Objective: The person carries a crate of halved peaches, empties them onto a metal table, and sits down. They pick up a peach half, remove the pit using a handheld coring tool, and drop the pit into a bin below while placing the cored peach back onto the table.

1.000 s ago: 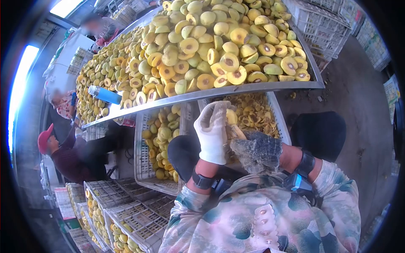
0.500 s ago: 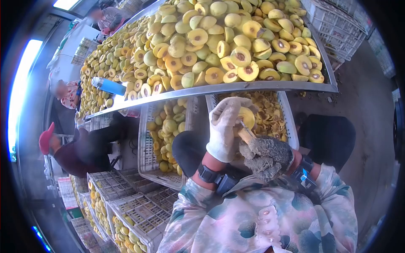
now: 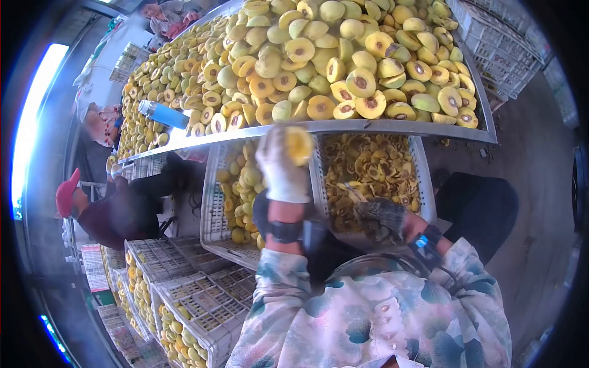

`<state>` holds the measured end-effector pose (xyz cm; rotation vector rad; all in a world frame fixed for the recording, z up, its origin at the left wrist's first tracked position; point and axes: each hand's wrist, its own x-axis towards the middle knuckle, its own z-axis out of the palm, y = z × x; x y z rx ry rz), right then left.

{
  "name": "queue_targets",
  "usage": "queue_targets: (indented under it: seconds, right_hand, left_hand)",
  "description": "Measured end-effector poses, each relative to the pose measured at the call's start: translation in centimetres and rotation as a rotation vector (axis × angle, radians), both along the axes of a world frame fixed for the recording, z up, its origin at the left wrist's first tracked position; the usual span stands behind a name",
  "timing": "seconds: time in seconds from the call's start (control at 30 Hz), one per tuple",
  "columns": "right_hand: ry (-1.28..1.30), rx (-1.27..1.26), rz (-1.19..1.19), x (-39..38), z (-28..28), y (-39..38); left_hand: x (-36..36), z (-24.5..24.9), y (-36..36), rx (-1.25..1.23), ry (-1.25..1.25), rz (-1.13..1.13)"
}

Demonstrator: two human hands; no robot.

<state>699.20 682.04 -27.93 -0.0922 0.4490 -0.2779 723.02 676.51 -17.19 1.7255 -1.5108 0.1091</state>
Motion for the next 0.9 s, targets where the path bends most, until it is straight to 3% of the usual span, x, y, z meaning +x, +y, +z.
queue_targets:
  seconds: [0.03, 0.07, 0.1, 0.13, 0.17, 0.2, 0.27, 0.3, 0.33, 0.4, 0.43, 0.47, 0.53, 0.6, 0.67, 0.73, 0.8, 0.83, 0.87, 0.9]
  right_hand:
    - [0.375, -0.074, 0.151, 0.7, -3.1, -0.2]
    - [0.749, -0.155, 0.298, 1.3, -5.1, -1.1]
    - [0.747, -0.171, 0.296, 1.2, -4.3, -1.5]
    - [0.729, -0.133, 0.200, 0.9, -3.0, -1.3]
    - [0.708, -0.090, 0.105, 0.8, -2.3, -1.1]
    - [0.701, -0.097, 0.099, 0.9, -2.9, -1.0]
    - [0.759, -0.710, 0.490, 1.1, -4.7, -1.0]
    - [0.789, -0.660, 0.302, 1.4, -4.1, -1.0]
    - [0.794, -0.672, 0.292, 1.5, -3.3, -1.8]
    - [0.718, -0.318, 0.060, 1.1, -1.9, -2.3]
    - [0.759, -0.527, 0.233, 0.9, -0.2, -2.5]
    - [0.769, -0.541, 0.223, 1.0, -0.5, -2.6]
    - [0.749, -0.371, 0.148, 1.0, -1.8, -2.1]
    - [0.730, -0.345, 0.101, 0.6, -2.4, -1.8]
    - [0.607, -0.151, 0.029, 0.2, -3.1, -1.8]
    - [0.663, -0.196, 0.037, -0.1, -0.1, -1.8]
    - [0.609, -0.143, 0.049, -0.4, 0.9, -2.0]
    - [0.602, -0.139, 0.049, 0.1, 0.5, -2.0]
    - [0.642, -0.333, -0.003, 0.6, -0.2, -2.0]
    - [0.682, -0.532, -0.060, 1.0, -0.4, -2.3]
  left_hand:
    - [1.2, 1.5, 0.1, -0.039, 0.392, -0.099]
    - [2.8, 1.4, 0.9, -0.057, 0.550, -0.053]
    - [5.1, 2.3, 1.5, -0.071, 1.073, -0.046]
    - [5.7, 3.2, 2.8, -0.153, 1.099, -0.036]
    - [8.5, 1.8, 3.2, -0.138, 0.994, 0.055]
    - [13.0, -0.1, 4.0, 0.152, 0.576, 0.099]
    - [13.9, 0.2, 4.6, 0.667, -0.420, 0.391]
    - [14.2, 0.2, 4.4, 0.527, -0.528, 0.387]
    - [13.2, 1.6, 3.5, 0.401, -0.496, 0.311]
    - [10.9, 3.3, 0.6, 0.336, -0.290, 0.223]
    - [9.8, 3.4, -1.1, 0.323, -0.215, 0.135]
    - [9.8, 2.3, -3.1, 0.223, -0.337, 0.032]
    - [7.7, 2.3, -6.5, 0.426, -0.285, -0.030]
    - [5.9, 2.3, -9.3, 0.779, -0.490, -0.024]
    - [6.1, 1.0, -10.7, 0.759, -0.501, -0.052]
    - [6.6, -0.2, -11.4, 0.762, -0.290, -0.066]
    - [7.0, -1.9, -11.1, 0.645, -0.261, -0.097]
    - [6.9, -2.6, -10.9, 0.459, -0.131, -0.190]
    - [6.8, -3.5, -10.6, 0.275, 0.002, -0.278]
    - [6.1, -3.3, -10.3, 0.282, 0.285, -0.265]
